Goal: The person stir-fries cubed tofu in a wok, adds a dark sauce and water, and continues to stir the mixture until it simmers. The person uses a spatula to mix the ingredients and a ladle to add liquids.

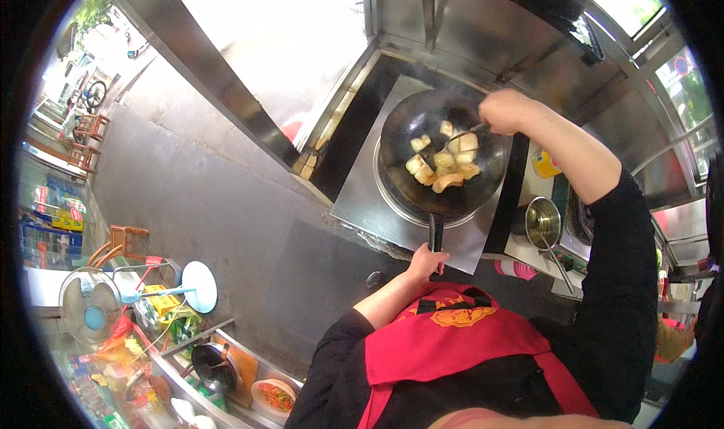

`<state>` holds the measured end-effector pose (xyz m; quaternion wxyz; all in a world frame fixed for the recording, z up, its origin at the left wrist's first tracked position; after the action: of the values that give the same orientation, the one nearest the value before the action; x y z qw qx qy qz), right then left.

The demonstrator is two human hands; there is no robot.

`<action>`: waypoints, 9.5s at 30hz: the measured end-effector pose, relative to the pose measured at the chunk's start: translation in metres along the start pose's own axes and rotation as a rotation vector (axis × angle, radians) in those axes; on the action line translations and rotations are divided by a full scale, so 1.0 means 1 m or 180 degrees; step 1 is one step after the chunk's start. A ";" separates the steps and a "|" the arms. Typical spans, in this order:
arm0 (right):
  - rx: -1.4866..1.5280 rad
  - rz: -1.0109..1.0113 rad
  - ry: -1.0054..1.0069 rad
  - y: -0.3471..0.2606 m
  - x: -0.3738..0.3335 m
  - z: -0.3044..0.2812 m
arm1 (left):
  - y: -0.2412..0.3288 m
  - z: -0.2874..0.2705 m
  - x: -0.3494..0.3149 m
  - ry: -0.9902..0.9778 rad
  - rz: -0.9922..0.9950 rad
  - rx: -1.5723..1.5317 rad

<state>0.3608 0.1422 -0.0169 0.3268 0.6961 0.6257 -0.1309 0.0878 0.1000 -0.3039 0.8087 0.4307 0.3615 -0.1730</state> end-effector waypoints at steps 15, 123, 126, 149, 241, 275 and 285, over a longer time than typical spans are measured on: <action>0.1069 0.0086 0.0182 -0.023 -0.083 -0.006 | -0.002 -0.003 0.001 -0.0029 0.0063 0.0063; 0.0157 0.1305 0.0718 -0.092 -0.198 -0.023 | 0.016 -0.019 -0.029 -0.0006 0.0215 0.0014; 0.0460 0.1723 0.0590 -0.082 -0.185 0.032 | 0.008 -0.011 -0.015 -0.0135 0.0170 0.0000; 0.0578 0.1547 -0.0575 -0.036 -0.015 -0.036 | 0.004 0.004 -0.017 0.0017 0.0074 -0.0196; 0.6614 0.2253 0.2089 -0.137 -0.123 0.191 | 0.019 -0.022 -0.021 -0.0418 -0.0406 0.0136; 0.0519 0.1305 0.1075 -0.079 -0.184 0.102 | 0.034 -0.052 -0.017 -0.0252 -0.0199 0.0412; 0.2431 0.1820 0.1537 -0.190 -0.087 0.210 | 0.035 -0.050 -0.018 -0.0486 -0.0331 0.0640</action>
<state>0.2111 -0.0560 -0.1787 -0.0805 0.9185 0.3763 -0.0911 0.0744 0.1602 -0.2893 0.7765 0.4758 0.3016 -0.2823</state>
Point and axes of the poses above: each hand's wrist, its own x-axis towards the middle knuckle, its own z-axis out of the palm, y = z × x, the point moved 4 cm from there along x, towards the middle knuckle, and after that the axes turned 12 degrees about -z, right-handed, at the moved point
